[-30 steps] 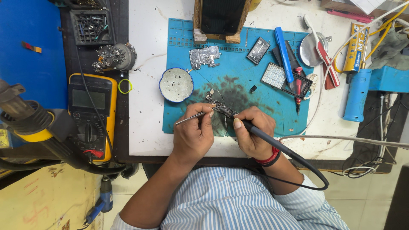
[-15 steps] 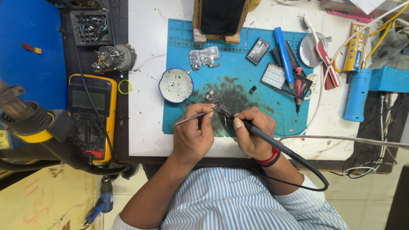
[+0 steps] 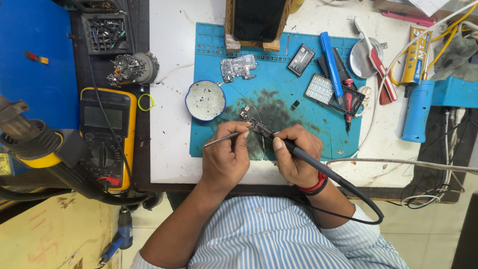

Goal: The person uses a soldering iron and tweezers to apply solder to a small circuit board. They repeatedly heat and adjust tiny components on the board while holding it steady with tweezers. The work is performed on a cluttered workbench with various tools and electronic parts visible.

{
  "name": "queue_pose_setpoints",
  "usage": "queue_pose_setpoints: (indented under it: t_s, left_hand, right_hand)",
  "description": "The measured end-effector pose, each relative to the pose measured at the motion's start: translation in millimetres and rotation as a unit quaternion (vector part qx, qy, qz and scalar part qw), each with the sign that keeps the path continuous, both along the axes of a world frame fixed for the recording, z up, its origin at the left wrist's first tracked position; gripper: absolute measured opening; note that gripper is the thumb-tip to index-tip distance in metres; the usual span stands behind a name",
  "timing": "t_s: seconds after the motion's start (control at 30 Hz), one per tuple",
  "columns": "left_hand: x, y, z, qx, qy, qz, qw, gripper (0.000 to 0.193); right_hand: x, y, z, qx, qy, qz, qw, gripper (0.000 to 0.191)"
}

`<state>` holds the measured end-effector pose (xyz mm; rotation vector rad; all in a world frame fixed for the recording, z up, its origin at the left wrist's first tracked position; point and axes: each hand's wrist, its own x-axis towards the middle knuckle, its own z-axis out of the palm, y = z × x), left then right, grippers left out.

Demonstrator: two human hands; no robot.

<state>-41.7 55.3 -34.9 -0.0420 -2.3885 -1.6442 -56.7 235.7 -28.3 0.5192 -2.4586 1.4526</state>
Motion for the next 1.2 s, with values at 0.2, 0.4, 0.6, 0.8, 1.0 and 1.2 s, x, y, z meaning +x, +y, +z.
queue_pose_setpoints:
  t_s: [0.2,0.4,0.6,0.8,1.0,1.2]
  left_hand:
    - [0.0,0.2,-1.4,0.004,-0.009,0.0,1.0,0.012]
    - [-0.4,0.7,-1.0,0.007,-0.011,-0.002,1.0,0.012]
    - [-0.4,1.2,-1.4,0.009,-0.013,0.004,1.0,0.012]
    - [-0.3,1.3,-2.3,0.014,-0.018,0.002,1.0,0.011]
    - [-0.8,0.6,-2.2,0.018,-0.016,-0.003,1.0,0.011]
    - [-1.1,0.2,-2.2,0.015,-0.006,-0.002,1.0,0.012]
  right_hand:
    - [0.2,0.7,0.0,0.001,-0.005,0.002,1.0,0.009]
    - [-0.7,1.7,0.4,0.001,-0.008,0.0,1.0,0.009]
    - [-2.0,1.1,0.4,0.002,-0.001,0.003,1.0,0.008]
    - [-1.7,0.6,0.1,0.0,-0.005,0.0,1.0,0.007]
    - [-1.5,-0.3,0.3,-0.004,-0.013,-0.002,1.0,0.007]
    - [-1.3,0.6,-1.4,-0.006,-0.019,-0.001,1.0,0.007]
